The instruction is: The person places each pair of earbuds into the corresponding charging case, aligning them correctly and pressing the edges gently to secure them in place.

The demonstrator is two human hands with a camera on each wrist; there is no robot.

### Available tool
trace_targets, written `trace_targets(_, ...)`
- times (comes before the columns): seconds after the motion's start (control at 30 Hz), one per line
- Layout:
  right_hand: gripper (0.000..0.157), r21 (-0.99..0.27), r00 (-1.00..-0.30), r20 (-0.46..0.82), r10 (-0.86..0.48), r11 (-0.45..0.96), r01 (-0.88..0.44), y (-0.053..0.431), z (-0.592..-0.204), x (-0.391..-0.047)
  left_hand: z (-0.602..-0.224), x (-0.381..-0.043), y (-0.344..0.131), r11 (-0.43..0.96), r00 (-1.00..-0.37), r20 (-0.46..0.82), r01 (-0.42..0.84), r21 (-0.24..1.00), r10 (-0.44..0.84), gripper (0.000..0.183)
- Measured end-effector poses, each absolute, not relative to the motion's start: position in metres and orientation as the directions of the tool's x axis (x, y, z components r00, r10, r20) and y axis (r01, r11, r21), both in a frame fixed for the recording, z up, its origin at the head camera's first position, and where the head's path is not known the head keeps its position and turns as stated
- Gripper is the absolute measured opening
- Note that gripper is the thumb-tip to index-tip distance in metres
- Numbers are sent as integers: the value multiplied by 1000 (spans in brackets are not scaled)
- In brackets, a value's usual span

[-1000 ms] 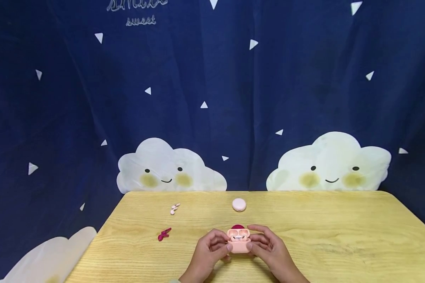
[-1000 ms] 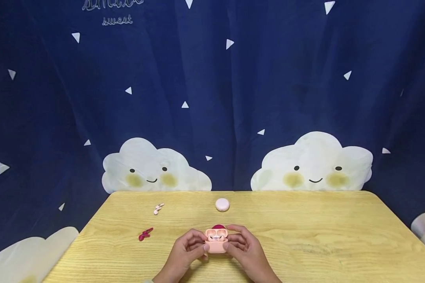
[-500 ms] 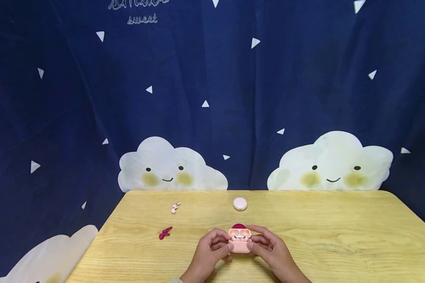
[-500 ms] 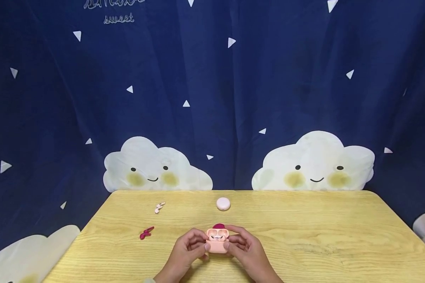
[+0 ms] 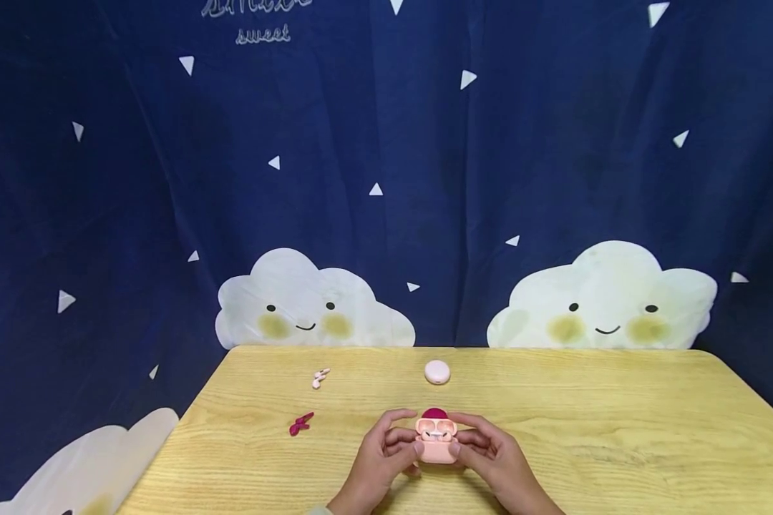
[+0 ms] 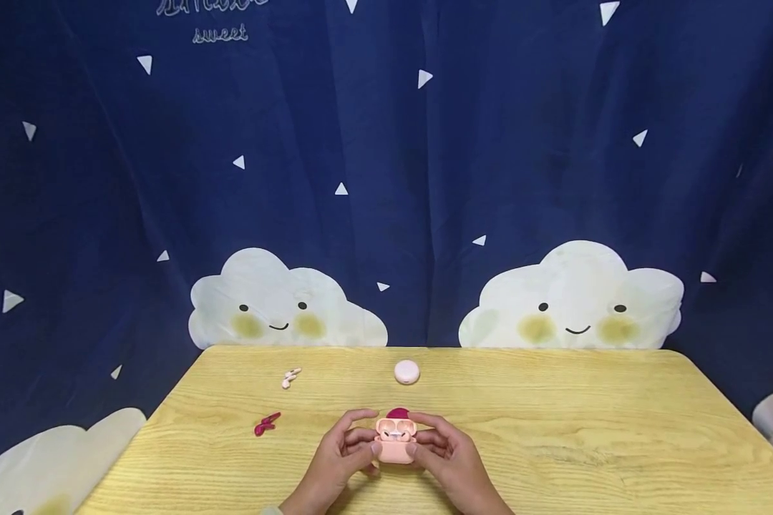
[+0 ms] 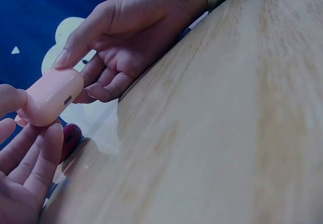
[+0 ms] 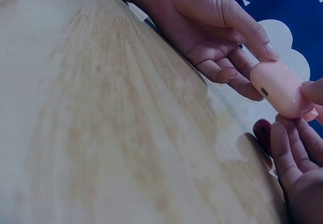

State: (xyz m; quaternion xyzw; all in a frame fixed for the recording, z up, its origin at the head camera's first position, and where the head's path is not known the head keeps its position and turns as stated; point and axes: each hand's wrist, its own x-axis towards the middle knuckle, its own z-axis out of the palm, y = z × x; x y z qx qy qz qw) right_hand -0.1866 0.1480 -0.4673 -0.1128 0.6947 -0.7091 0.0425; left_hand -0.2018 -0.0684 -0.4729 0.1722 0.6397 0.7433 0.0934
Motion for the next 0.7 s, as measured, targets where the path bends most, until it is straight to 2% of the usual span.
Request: trace_targets(0.7,48,-992,-967,123,-221,-38,-118,147,-470,-187,-473,-199,-69,-156,-924,104,49,987,367,47)
